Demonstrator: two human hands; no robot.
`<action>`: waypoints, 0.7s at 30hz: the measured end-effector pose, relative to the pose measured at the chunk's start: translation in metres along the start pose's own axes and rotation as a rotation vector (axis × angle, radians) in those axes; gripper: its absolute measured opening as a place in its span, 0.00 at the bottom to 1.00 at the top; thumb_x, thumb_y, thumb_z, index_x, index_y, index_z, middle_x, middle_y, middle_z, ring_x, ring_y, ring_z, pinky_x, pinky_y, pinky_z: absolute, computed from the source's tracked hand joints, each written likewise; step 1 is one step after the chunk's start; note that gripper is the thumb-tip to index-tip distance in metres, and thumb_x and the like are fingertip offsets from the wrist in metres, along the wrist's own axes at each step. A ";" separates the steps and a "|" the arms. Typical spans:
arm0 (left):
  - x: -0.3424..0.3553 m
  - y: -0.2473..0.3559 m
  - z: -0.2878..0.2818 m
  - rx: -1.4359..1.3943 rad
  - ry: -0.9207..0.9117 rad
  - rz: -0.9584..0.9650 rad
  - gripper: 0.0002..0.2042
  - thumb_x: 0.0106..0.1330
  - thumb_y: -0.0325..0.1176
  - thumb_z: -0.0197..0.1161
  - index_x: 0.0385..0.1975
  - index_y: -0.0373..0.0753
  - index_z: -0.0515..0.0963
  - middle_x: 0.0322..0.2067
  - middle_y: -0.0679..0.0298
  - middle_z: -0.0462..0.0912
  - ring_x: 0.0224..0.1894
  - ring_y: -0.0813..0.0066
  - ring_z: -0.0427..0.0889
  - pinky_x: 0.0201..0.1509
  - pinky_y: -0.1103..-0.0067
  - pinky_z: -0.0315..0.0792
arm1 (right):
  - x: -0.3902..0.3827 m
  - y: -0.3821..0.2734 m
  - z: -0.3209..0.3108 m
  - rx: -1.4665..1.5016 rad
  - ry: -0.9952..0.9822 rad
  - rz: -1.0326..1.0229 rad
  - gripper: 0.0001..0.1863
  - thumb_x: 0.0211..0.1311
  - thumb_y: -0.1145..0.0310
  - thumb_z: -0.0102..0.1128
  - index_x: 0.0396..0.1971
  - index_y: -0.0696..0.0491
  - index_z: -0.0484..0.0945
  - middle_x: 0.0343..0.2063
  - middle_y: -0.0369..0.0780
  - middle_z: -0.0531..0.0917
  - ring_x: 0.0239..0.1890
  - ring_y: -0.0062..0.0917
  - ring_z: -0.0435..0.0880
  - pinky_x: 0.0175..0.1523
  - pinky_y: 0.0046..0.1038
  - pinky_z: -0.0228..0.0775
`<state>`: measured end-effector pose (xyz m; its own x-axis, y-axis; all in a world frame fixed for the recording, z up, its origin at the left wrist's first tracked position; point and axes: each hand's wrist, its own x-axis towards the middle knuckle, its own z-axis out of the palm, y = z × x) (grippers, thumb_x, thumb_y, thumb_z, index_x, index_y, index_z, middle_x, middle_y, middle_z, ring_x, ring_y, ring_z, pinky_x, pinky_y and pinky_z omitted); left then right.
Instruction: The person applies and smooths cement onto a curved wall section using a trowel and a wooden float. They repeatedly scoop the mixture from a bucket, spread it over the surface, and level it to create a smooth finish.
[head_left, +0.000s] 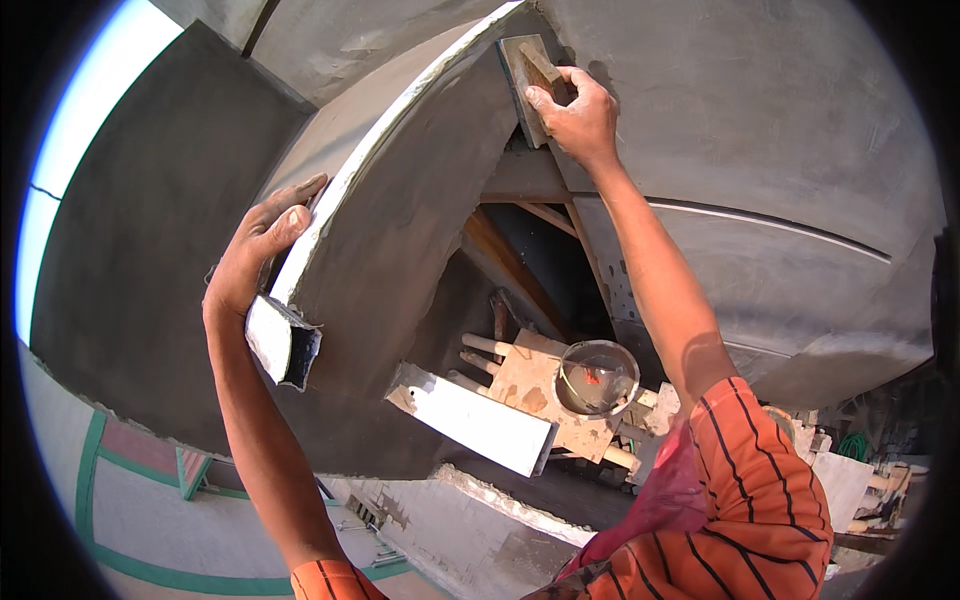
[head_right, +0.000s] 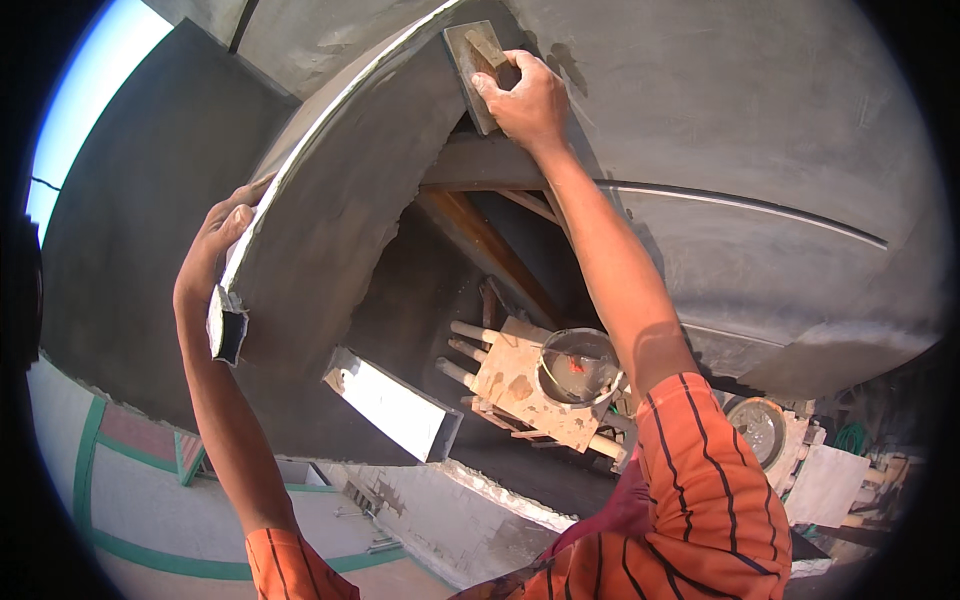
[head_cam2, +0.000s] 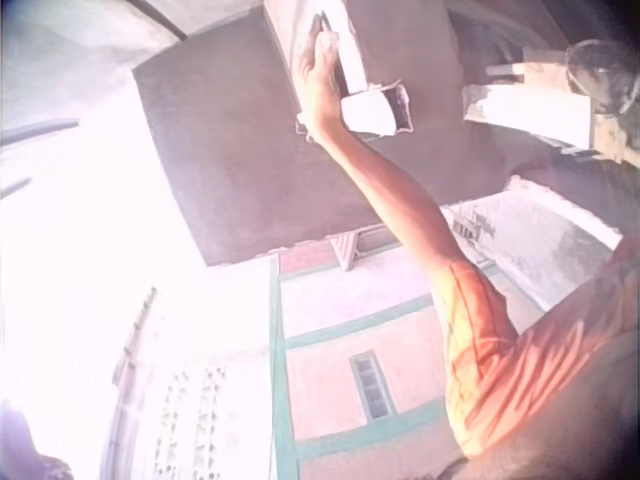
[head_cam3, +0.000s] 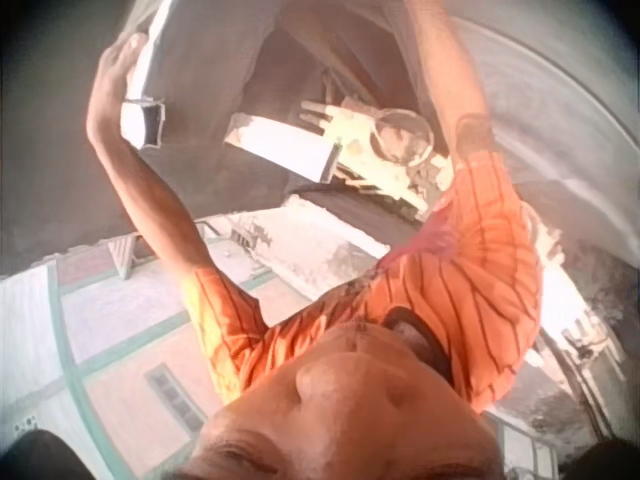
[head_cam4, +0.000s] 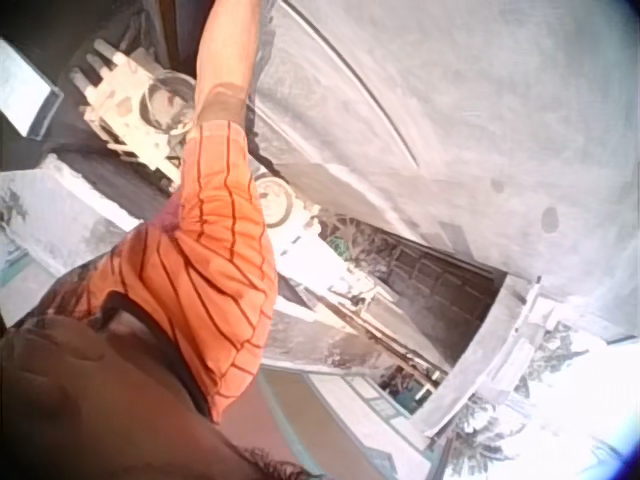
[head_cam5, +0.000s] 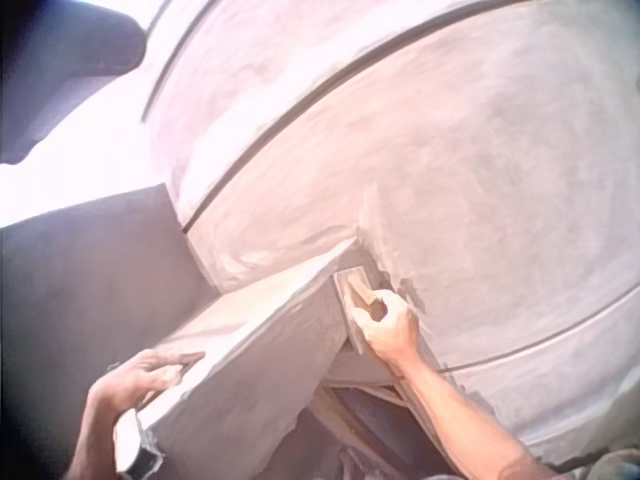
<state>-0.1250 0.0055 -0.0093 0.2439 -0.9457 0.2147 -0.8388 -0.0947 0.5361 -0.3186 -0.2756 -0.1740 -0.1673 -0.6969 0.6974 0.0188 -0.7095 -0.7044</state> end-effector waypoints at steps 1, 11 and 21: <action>0.002 0.005 0.001 0.003 0.007 0.015 0.46 0.47 0.66 0.64 0.58 0.32 0.73 0.54 0.45 0.75 0.58 0.52 0.72 0.66 0.68 0.59 | 0.015 0.014 -0.007 -0.203 0.128 -0.041 0.22 0.49 0.57 0.70 0.40 0.57 0.81 0.37 0.44 0.85 0.40 0.36 0.85 0.45 0.35 0.75; -0.003 -0.012 -0.004 0.031 0.025 0.037 0.39 0.53 0.64 0.64 0.57 0.37 0.75 0.51 0.48 0.79 0.53 0.60 0.78 0.59 0.75 0.68 | -0.125 -0.165 -0.013 0.318 -0.313 -0.260 0.19 0.42 0.69 0.74 0.33 0.57 0.75 0.26 0.39 0.79 0.28 0.24 0.78 0.35 0.25 0.72; -0.008 -0.009 0.001 0.039 0.004 -0.045 0.41 0.54 0.66 0.62 0.57 0.35 0.74 0.51 0.48 0.78 0.54 0.56 0.76 0.61 0.72 0.65 | -0.059 -0.063 -0.002 0.128 -0.257 -0.059 0.18 0.48 0.63 0.73 0.36 0.57 0.79 0.31 0.38 0.84 0.35 0.23 0.81 0.43 0.27 0.73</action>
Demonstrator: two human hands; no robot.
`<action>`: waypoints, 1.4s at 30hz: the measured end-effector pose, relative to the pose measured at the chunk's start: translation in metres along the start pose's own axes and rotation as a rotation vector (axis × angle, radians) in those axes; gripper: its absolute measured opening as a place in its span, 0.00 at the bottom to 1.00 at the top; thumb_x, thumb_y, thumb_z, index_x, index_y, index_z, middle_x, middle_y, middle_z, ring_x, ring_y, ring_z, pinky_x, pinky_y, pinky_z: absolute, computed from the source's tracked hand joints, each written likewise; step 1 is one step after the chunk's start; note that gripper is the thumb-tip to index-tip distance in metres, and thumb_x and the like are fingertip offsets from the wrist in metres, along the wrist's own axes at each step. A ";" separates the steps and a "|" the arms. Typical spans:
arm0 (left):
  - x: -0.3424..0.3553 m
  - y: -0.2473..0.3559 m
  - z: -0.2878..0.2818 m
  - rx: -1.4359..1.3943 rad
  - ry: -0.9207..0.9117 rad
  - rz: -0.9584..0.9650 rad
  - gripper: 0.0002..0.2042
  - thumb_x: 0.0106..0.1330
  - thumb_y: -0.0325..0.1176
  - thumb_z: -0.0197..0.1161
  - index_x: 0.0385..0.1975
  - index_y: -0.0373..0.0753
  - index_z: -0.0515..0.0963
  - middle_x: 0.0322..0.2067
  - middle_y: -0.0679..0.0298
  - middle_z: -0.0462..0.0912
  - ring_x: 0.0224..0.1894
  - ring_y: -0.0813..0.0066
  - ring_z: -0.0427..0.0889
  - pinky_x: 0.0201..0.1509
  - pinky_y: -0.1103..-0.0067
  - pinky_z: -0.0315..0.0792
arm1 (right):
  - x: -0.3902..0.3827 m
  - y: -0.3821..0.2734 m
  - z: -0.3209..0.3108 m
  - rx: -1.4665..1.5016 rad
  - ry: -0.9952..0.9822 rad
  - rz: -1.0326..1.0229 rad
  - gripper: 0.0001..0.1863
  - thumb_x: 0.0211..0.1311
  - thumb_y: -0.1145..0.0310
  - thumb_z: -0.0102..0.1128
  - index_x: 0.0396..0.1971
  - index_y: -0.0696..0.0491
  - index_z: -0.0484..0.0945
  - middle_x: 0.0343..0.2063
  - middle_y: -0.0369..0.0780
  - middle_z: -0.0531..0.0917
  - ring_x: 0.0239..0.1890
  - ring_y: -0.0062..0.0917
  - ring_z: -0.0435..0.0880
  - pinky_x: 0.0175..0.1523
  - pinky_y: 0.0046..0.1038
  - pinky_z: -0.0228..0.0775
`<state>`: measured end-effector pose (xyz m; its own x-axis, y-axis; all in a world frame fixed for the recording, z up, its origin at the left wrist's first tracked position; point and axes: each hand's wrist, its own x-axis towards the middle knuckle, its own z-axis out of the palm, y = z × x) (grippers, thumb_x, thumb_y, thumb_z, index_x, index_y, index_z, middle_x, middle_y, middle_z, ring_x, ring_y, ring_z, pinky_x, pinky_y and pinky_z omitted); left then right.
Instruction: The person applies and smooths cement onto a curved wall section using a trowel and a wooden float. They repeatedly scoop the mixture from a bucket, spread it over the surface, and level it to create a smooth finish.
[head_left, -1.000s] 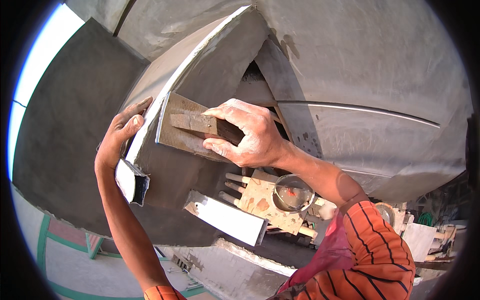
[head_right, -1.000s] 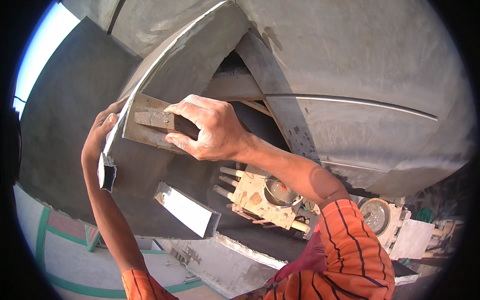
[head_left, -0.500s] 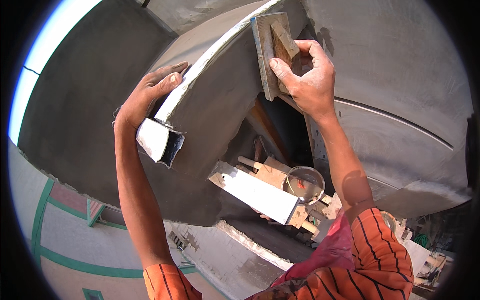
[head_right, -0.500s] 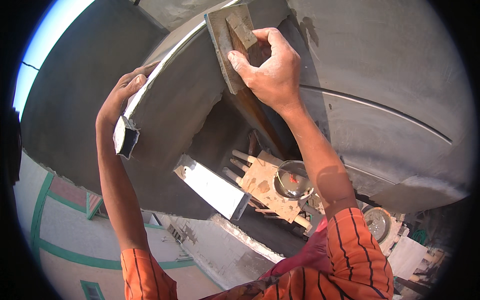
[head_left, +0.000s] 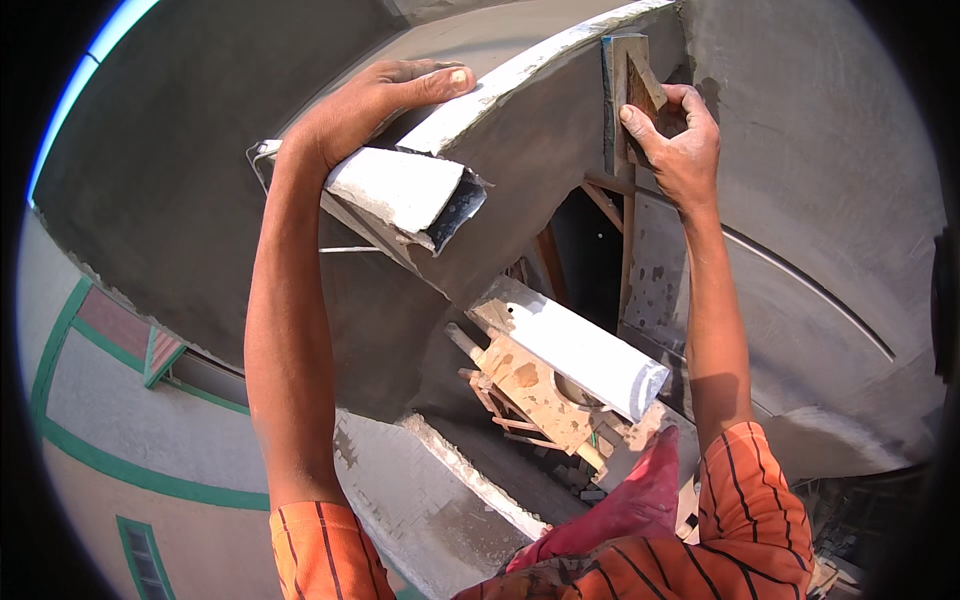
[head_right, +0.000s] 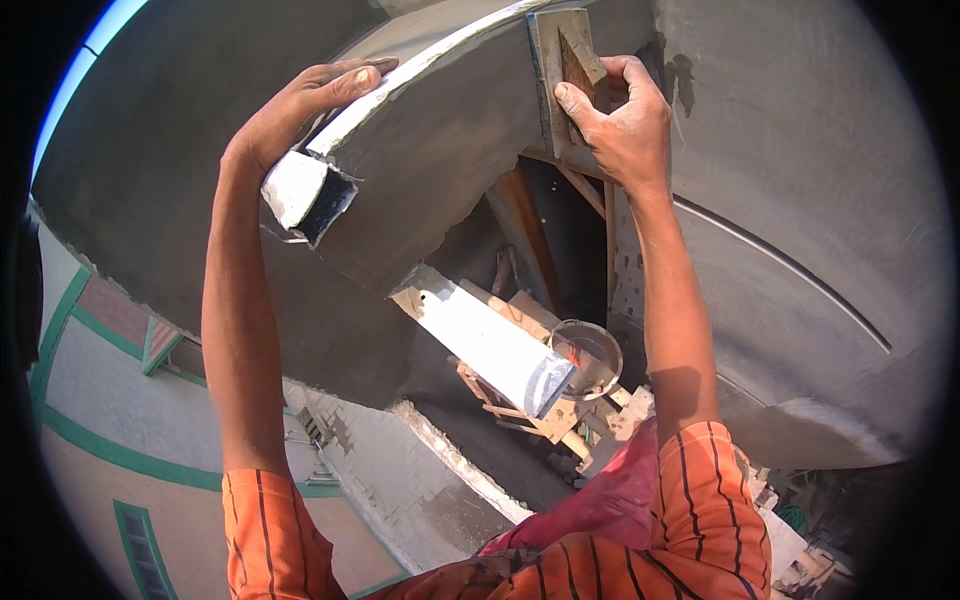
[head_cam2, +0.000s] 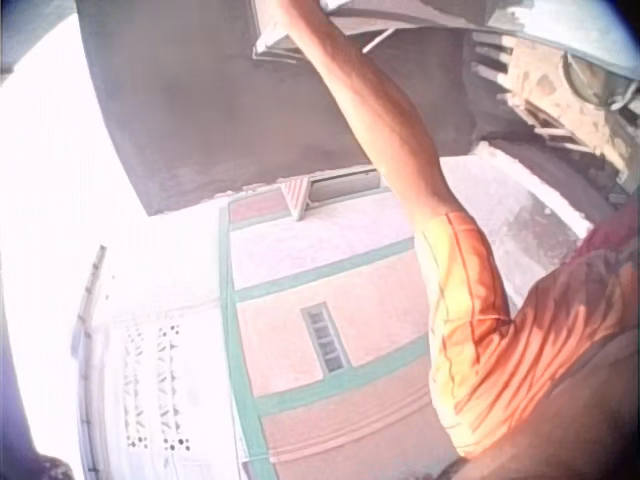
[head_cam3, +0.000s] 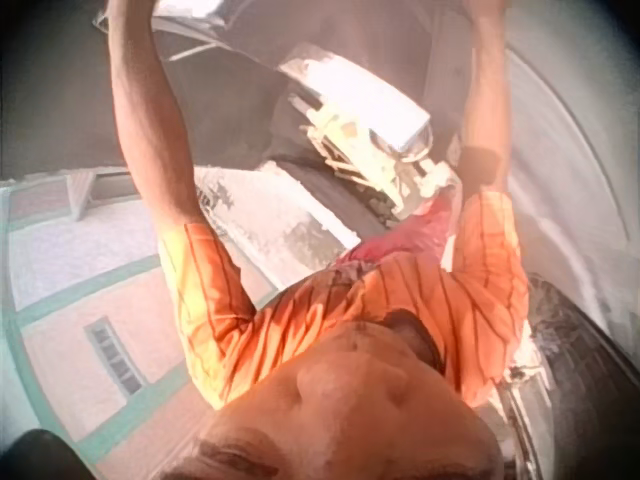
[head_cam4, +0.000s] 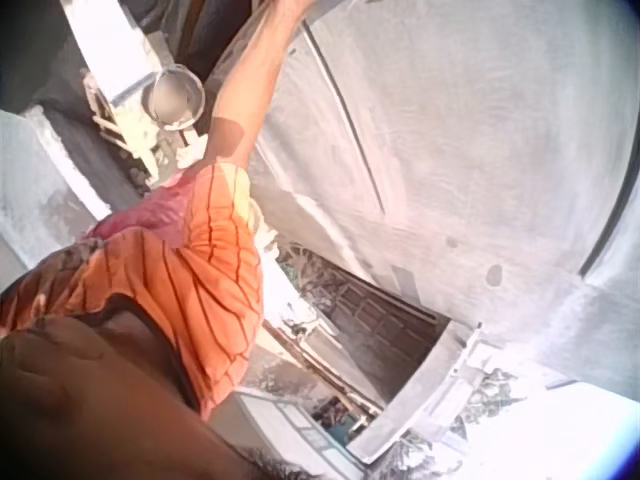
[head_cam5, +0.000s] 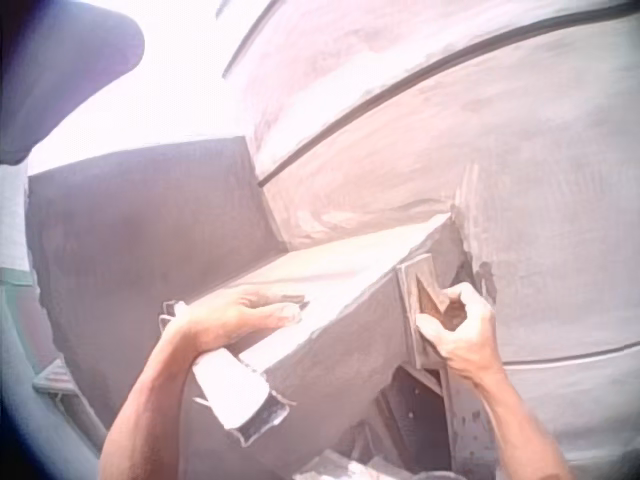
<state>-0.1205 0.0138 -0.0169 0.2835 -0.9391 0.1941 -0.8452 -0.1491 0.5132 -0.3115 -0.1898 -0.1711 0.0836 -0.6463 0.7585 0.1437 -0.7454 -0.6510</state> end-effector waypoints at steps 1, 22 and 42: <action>0.006 -0.007 -0.004 -0.019 -0.020 0.005 0.41 0.53 0.65 0.62 0.58 0.36 0.74 0.52 0.48 0.78 0.55 0.56 0.76 0.62 0.72 0.64 | 0.021 0.026 -0.003 -0.003 0.040 -0.040 0.20 0.49 0.61 0.73 0.38 0.57 0.80 0.33 0.39 0.85 0.36 0.24 0.82 0.45 0.27 0.73; 0.001 -0.002 0.006 -0.118 0.057 0.022 0.45 0.48 0.64 0.66 0.58 0.32 0.73 0.52 0.44 0.77 0.55 0.52 0.75 0.63 0.68 0.64 | 0.012 0.002 -0.010 0.097 -0.125 -0.219 0.22 0.53 0.60 0.72 0.44 0.59 0.81 0.38 0.44 0.86 0.41 0.30 0.85 0.52 0.30 0.74; 0.011 -0.017 -0.008 -0.071 -0.034 0.061 0.43 0.52 0.62 0.63 0.59 0.30 0.71 0.55 0.42 0.75 0.59 0.52 0.73 0.67 0.66 0.60 | -0.022 -0.039 -0.015 0.152 -0.251 -0.362 0.21 0.52 0.66 0.72 0.44 0.60 0.80 0.39 0.44 0.85 0.41 0.30 0.85 0.50 0.28 0.74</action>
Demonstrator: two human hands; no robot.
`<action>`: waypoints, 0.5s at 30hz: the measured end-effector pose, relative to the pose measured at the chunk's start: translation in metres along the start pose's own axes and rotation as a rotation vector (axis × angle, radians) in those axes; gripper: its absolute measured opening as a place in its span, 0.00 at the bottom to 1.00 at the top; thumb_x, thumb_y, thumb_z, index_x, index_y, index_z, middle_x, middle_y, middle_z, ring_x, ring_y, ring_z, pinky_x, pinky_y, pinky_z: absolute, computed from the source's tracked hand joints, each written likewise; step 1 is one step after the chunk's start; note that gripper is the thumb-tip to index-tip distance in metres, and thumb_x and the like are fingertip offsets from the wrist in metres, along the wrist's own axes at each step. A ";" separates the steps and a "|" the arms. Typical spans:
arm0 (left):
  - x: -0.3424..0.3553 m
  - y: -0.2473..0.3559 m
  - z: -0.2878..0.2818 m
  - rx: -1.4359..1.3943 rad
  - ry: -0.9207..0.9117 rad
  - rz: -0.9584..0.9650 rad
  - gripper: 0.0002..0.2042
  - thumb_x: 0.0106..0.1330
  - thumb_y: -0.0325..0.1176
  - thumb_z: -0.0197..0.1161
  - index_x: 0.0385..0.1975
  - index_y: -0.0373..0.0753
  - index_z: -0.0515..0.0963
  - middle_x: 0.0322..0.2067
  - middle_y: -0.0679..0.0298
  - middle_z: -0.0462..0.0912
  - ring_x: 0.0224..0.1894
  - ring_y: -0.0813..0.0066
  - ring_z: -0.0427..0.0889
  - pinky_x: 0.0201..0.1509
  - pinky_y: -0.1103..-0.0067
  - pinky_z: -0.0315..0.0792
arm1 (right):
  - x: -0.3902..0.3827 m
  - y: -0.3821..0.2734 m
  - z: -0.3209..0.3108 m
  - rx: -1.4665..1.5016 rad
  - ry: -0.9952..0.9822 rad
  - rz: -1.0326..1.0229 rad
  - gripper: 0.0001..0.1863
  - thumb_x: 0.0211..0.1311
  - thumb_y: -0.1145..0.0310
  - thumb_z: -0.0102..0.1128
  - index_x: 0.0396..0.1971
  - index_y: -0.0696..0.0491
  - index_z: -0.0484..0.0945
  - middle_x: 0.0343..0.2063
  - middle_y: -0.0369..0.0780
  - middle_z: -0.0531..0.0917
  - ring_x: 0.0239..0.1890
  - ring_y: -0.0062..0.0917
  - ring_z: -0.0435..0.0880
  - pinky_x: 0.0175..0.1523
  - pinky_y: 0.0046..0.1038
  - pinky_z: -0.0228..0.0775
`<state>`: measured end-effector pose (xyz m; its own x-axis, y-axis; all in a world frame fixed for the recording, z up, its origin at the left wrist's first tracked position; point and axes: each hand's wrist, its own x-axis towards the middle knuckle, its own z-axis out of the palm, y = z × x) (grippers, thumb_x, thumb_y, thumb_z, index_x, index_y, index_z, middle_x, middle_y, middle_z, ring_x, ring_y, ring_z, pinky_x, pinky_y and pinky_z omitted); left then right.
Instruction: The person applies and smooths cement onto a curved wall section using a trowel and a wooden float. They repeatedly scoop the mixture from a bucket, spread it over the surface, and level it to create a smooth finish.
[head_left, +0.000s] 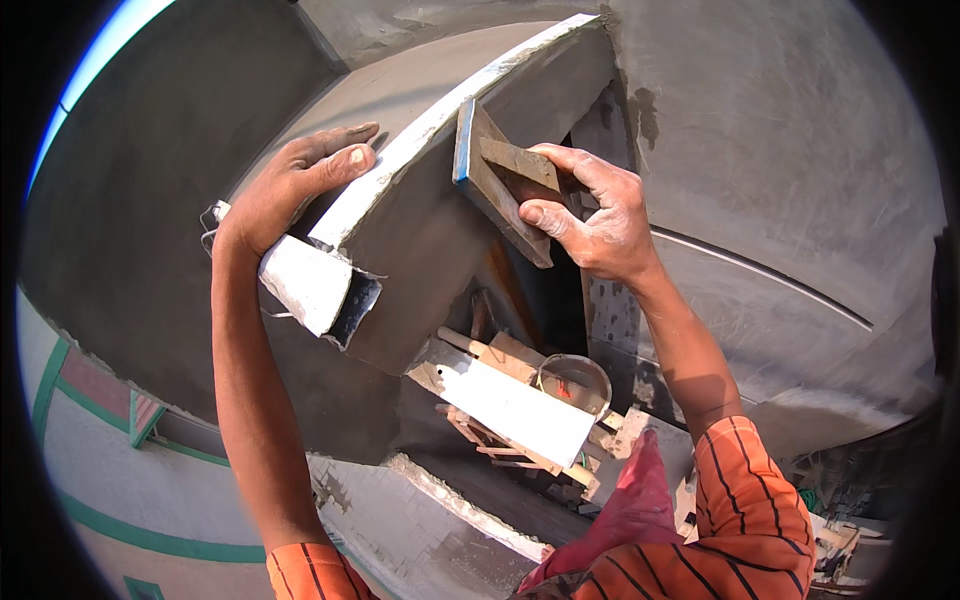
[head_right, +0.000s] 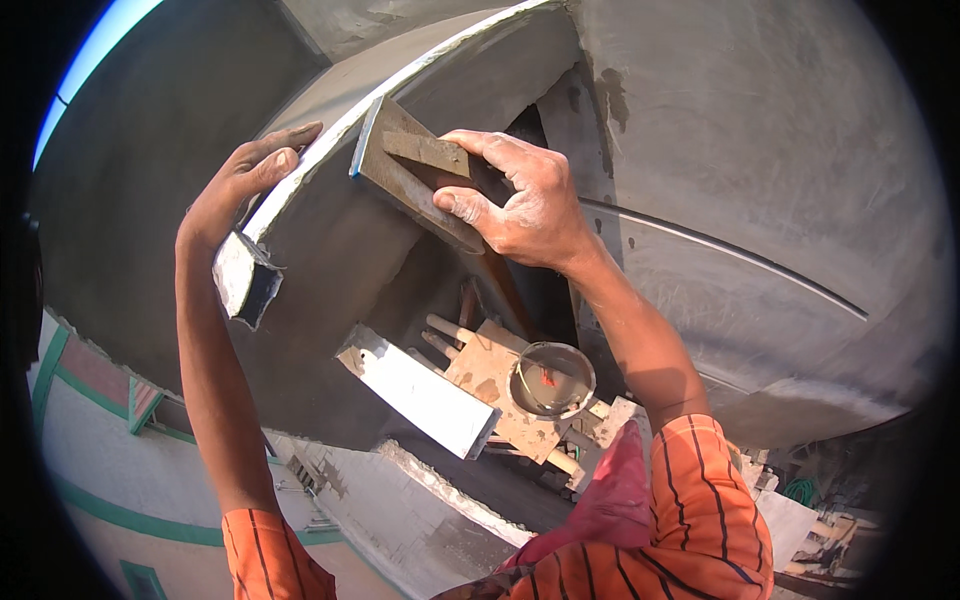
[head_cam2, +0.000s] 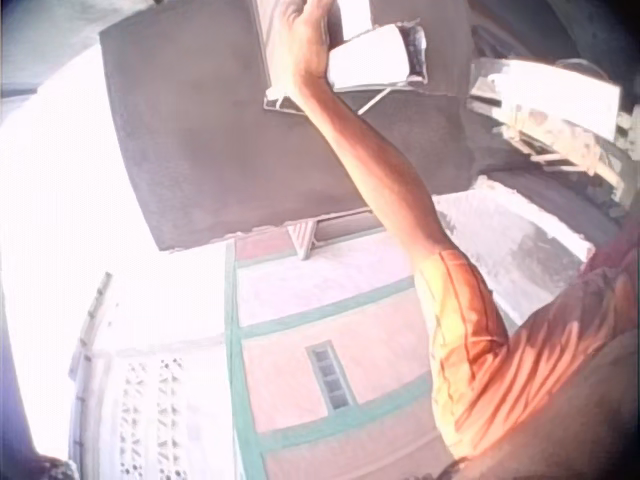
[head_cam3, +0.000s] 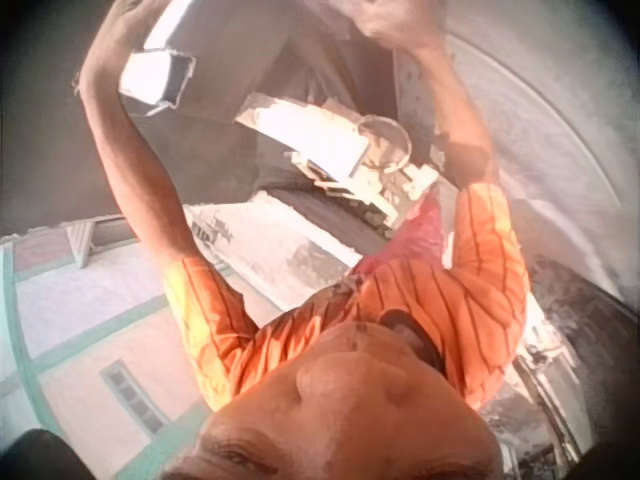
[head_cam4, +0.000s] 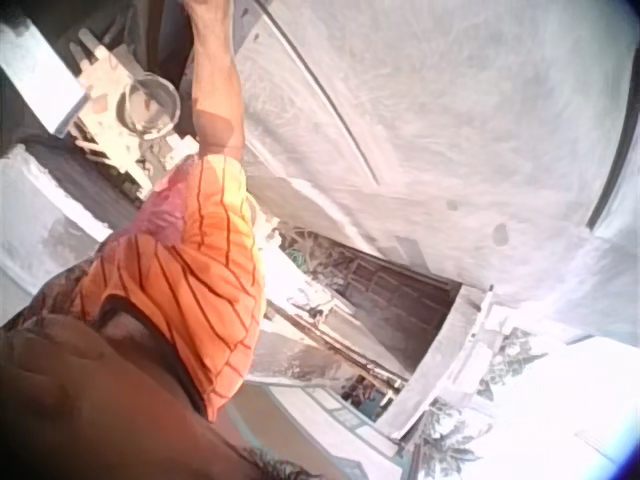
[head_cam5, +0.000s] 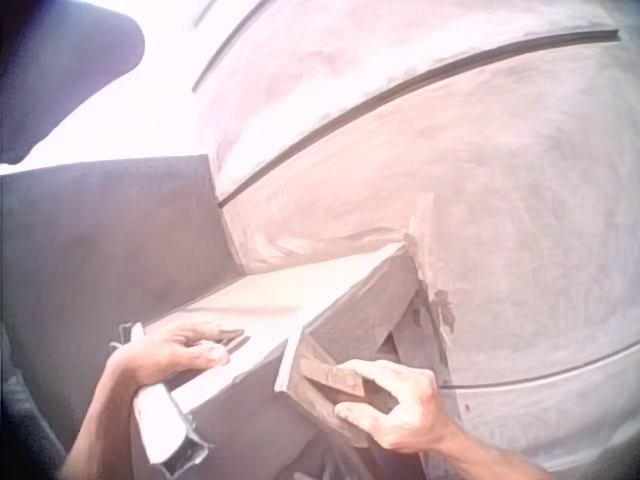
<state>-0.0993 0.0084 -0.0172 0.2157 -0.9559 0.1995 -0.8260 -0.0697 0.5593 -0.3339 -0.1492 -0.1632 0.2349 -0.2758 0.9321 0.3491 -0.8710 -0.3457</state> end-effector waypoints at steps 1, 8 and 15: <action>-0.001 0.002 -0.003 0.057 0.042 0.039 0.42 0.53 0.62 0.64 0.59 0.31 0.71 0.55 0.43 0.75 0.60 0.53 0.72 0.67 0.66 0.60 | -0.003 -0.008 -0.002 0.026 0.041 0.088 0.21 0.53 0.67 0.71 0.46 0.59 0.79 0.39 0.43 0.85 0.41 0.29 0.84 0.49 0.28 0.74; -0.066 0.006 -0.007 -0.372 0.779 0.654 0.19 0.67 0.36 0.61 0.53 0.30 0.76 0.45 0.52 0.82 0.49 0.67 0.81 0.58 0.73 0.70 | -0.169 0.034 -0.045 0.693 0.555 1.105 0.19 0.73 0.58 0.39 0.54 0.50 0.73 0.44 0.35 0.81 0.43 0.22 0.81 0.42 0.25 0.73; -0.262 -0.122 0.236 -1.268 0.536 -0.305 0.23 0.61 0.26 0.54 0.58 0.34 0.71 0.47 0.63 0.79 0.47 0.77 0.77 0.55 0.78 0.69 | -0.332 -0.149 0.056 1.099 0.559 1.658 0.16 0.70 0.62 0.43 0.50 0.52 0.75 0.45 0.39 0.82 0.48 0.30 0.81 0.52 0.36 0.75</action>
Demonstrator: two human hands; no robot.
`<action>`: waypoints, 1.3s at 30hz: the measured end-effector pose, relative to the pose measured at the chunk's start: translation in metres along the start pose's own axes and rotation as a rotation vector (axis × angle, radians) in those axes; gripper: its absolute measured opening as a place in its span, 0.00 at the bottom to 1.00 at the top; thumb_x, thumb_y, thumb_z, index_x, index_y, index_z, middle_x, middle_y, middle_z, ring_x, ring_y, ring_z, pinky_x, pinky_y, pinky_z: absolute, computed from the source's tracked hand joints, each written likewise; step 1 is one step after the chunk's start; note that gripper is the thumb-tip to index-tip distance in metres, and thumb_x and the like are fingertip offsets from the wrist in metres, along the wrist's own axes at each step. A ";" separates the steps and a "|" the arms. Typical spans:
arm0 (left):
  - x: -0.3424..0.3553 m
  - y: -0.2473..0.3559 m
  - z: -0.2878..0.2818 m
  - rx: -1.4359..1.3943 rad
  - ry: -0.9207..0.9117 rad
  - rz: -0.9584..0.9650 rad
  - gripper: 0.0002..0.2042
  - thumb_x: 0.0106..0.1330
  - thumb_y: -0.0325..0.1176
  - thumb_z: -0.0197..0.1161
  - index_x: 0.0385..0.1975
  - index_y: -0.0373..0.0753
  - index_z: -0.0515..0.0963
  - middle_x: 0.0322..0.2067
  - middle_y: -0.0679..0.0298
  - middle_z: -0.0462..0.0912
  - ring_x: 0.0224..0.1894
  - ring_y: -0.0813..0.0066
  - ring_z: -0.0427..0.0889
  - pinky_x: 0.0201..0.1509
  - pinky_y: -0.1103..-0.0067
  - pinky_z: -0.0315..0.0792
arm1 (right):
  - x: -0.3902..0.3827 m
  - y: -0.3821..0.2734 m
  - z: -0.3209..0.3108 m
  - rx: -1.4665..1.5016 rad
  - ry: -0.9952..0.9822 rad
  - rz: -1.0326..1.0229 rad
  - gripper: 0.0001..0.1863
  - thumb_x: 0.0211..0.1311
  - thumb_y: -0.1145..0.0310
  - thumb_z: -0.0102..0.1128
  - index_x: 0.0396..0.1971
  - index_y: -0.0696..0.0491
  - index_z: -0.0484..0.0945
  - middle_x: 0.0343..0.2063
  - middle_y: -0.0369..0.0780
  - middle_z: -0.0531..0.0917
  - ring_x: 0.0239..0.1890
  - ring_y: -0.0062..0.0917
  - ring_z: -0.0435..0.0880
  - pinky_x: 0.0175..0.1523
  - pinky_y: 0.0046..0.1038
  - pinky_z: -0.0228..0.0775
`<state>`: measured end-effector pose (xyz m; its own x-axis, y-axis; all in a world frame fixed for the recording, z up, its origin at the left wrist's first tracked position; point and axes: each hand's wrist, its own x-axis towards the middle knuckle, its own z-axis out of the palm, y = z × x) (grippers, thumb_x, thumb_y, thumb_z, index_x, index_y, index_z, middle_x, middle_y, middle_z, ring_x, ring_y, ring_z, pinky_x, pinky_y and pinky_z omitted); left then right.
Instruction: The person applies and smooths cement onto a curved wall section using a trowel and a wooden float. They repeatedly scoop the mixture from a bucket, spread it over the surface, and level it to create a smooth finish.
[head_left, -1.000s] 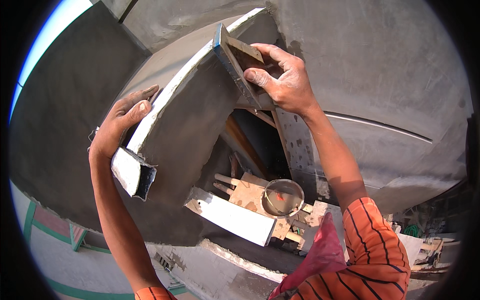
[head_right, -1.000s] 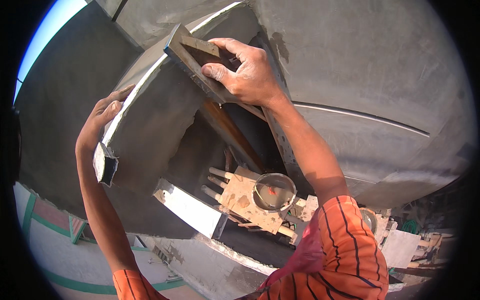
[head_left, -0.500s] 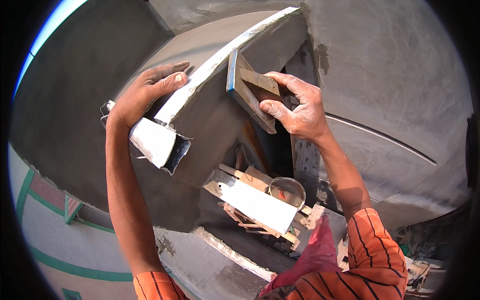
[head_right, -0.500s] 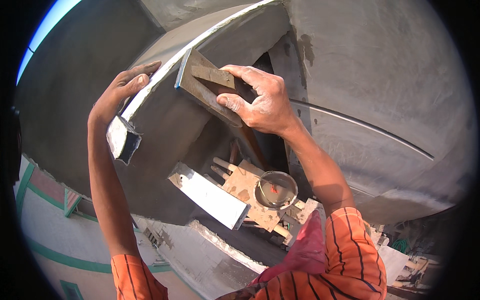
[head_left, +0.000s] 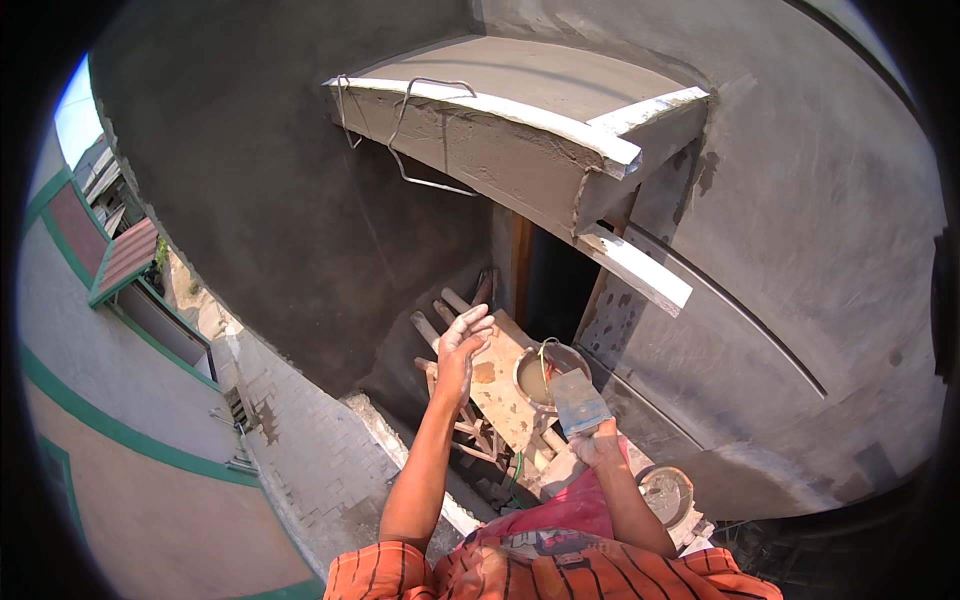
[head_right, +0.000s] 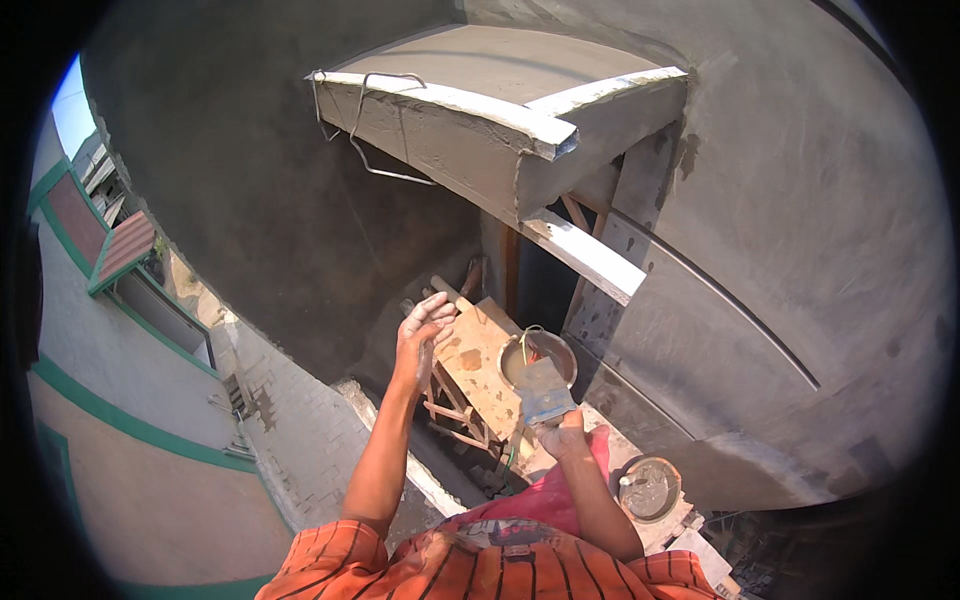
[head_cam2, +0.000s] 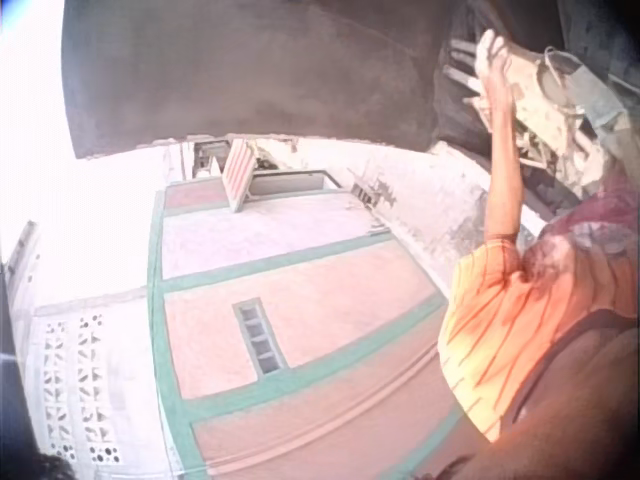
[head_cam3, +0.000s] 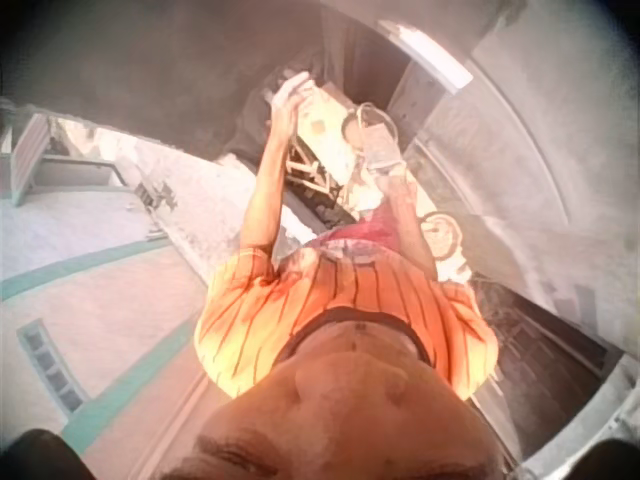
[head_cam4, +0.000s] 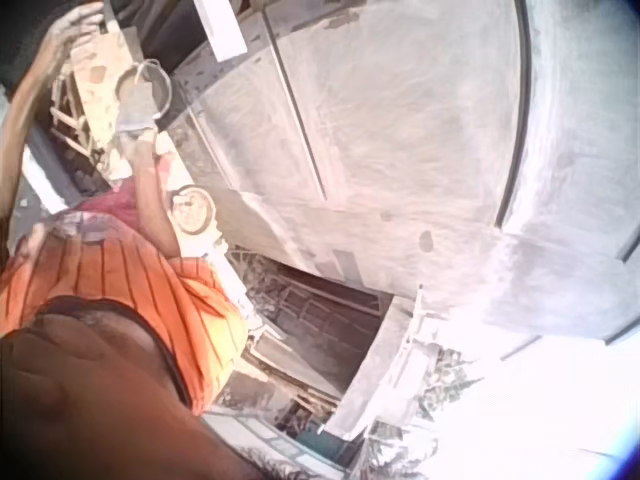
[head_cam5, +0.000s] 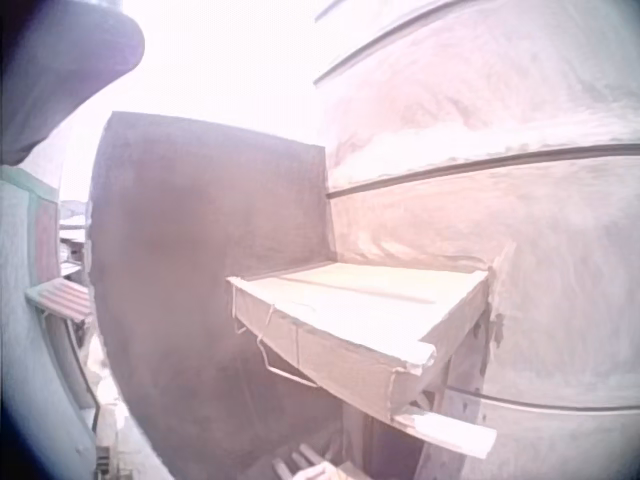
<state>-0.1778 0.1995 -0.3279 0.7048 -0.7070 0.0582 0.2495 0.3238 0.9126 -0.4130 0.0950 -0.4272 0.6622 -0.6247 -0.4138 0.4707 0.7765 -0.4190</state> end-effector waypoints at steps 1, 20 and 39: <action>-0.029 -0.051 -0.022 -0.049 -0.001 -0.204 0.26 0.58 0.25 0.52 0.61 0.35 0.68 0.49 0.64 0.77 0.48 0.77 0.76 0.54 0.77 0.69 | -0.013 0.021 -0.001 0.120 0.011 0.082 0.17 0.70 0.61 0.43 0.50 0.52 0.75 0.46 0.39 0.82 0.47 0.29 0.81 0.48 0.34 0.76; -0.052 0.023 0.061 -0.486 -0.065 0.080 0.15 0.67 0.30 0.57 0.52 0.34 0.69 0.42 0.62 0.78 0.40 0.76 0.78 0.48 0.82 0.72 | -0.050 0.061 -0.068 -1.011 -0.143 -0.008 0.20 0.67 0.61 0.51 0.52 0.58 0.72 0.43 0.44 0.81 0.40 0.28 0.82 0.46 0.30 0.75; 0.064 0.101 0.160 0.497 0.324 1.111 0.15 0.62 0.32 0.69 0.42 0.33 0.74 0.35 0.65 0.76 0.37 0.82 0.76 0.42 0.83 0.72 | -0.082 0.065 -0.184 -2.239 0.530 -0.172 0.26 0.51 0.52 0.60 0.51 0.44 0.75 0.57 0.46 0.68 0.62 0.40 0.63 0.60 0.53 0.54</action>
<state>-0.2141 0.0865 -0.1676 0.5216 0.0036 0.8532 -0.8080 0.3230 0.4927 -0.5440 0.1814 -0.5692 0.3672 -0.9002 -0.2343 -0.9208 -0.3161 -0.2286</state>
